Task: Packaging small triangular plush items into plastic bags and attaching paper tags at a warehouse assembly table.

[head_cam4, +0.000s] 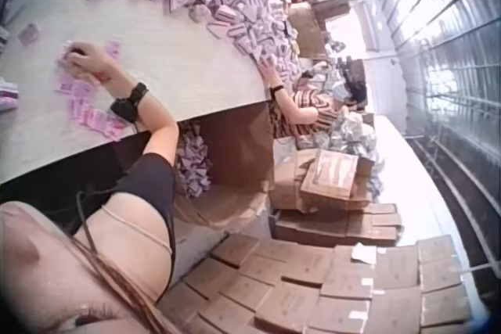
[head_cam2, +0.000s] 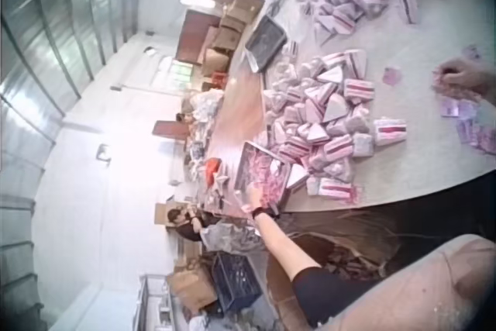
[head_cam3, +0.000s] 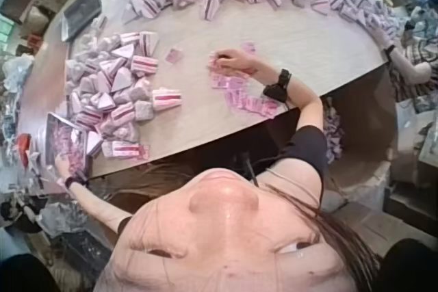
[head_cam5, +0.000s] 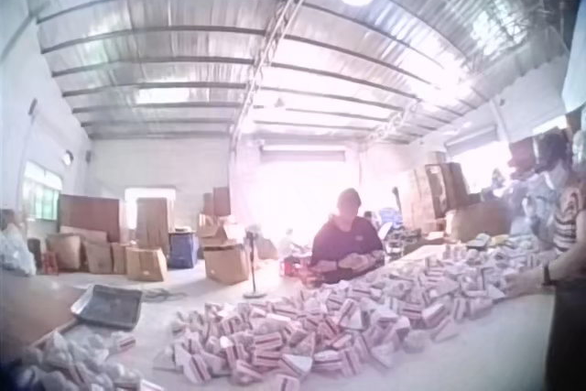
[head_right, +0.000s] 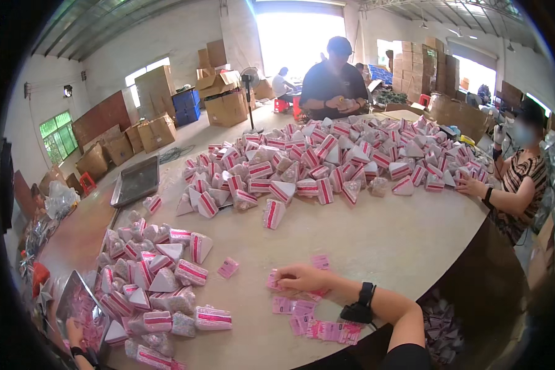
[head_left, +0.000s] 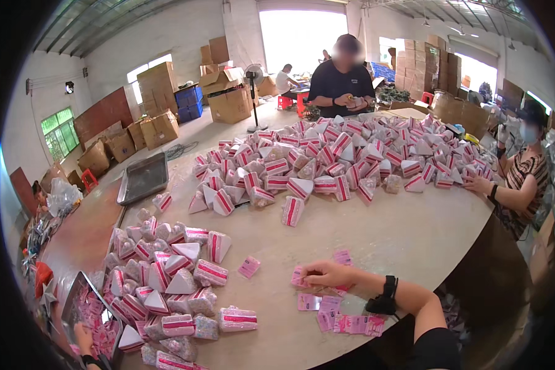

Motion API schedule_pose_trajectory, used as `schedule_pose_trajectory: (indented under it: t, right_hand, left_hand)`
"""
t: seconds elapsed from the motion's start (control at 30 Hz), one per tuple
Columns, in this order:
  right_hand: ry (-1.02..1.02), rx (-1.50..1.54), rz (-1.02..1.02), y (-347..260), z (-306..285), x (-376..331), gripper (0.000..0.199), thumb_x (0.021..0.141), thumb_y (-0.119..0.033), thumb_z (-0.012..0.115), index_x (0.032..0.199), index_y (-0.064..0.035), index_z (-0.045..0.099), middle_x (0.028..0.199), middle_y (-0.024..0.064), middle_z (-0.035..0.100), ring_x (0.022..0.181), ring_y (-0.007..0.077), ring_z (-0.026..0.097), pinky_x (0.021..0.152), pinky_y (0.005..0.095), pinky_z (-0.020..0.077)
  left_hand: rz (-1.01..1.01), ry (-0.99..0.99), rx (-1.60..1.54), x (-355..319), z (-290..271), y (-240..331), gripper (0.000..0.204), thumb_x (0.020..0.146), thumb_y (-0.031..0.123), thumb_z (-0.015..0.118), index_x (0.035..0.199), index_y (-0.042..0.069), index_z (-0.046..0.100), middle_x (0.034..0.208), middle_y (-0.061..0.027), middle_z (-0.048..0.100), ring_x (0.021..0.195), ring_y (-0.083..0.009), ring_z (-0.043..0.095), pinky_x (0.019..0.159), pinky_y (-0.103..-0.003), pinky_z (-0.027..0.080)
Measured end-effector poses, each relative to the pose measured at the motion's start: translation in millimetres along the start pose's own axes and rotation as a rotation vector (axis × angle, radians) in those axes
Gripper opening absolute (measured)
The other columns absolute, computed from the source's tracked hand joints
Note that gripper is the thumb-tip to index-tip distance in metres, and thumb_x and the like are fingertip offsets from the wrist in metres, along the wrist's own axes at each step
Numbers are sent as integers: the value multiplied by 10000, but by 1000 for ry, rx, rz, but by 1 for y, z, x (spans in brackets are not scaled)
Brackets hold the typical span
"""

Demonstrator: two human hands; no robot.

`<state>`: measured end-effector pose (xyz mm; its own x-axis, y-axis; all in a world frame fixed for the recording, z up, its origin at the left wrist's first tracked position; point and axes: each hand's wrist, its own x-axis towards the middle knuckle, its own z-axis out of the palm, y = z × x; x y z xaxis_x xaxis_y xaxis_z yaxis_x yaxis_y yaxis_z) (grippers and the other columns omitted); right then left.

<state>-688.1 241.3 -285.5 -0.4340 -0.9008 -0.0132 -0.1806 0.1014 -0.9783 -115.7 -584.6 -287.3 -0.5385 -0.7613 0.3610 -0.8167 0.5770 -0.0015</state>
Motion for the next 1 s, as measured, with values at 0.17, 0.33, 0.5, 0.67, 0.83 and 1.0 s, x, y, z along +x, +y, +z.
schedule_pose_trajectory:
  t: [0.17,0.33,0.5,0.67,0.83,1.0]
  right_hand:
    - [-30,-34,7,6,3,4,144,956,-117,536,1032,-20,610,820,-8,570,760,66,513,665,239,441]
    - [-23,-67,-38,8,2,-4,169,937,-142,555,1048,-28,613,828,9,606,757,85,533,669,255,453]
    - [-24,-126,-91,2,14,5,178,928,-157,545,1016,-19,616,797,21,593,730,100,540,647,273,454]
    - [-37,22,-85,7,13,5,194,904,-88,500,1030,-18,629,806,15,591,761,88,534,677,253,446]
    - [247,376,-47,3,1,1,304,886,-82,463,1122,-16,644,727,-25,523,639,47,447,578,211,379]
    - [1007,403,-273,-6,-34,-9,342,898,-24,428,1208,-6,570,749,-38,468,639,45,430,570,201,373]
  left_hand:
    - [50,51,41,-39,-3,45,490,776,157,670,1238,92,521,1193,-260,549,1127,-271,569,944,-434,428]
    - [238,279,88,-28,-87,222,298,736,-13,607,1027,30,560,1051,-224,550,1023,-360,547,859,-453,425]
    - [344,311,32,-39,-126,276,226,718,-85,575,924,6,577,968,-202,551,958,-397,538,811,-461,426]
    - [491,135,-250,-67,-223,481,197,713,-95,557,879,8,581,904,-183,553,900,-400,540,775,-462,430]
    - [920,293,-330,-106,-211,591,152,688,-64,566,797,41,582,777,-135,545,790,-341,547,676,-442,419]
    - [1231,264,-492,-161,-189,709,177,694,-11,581,841,87,588,819,-77,525,821,-273,542,714,-412,411]
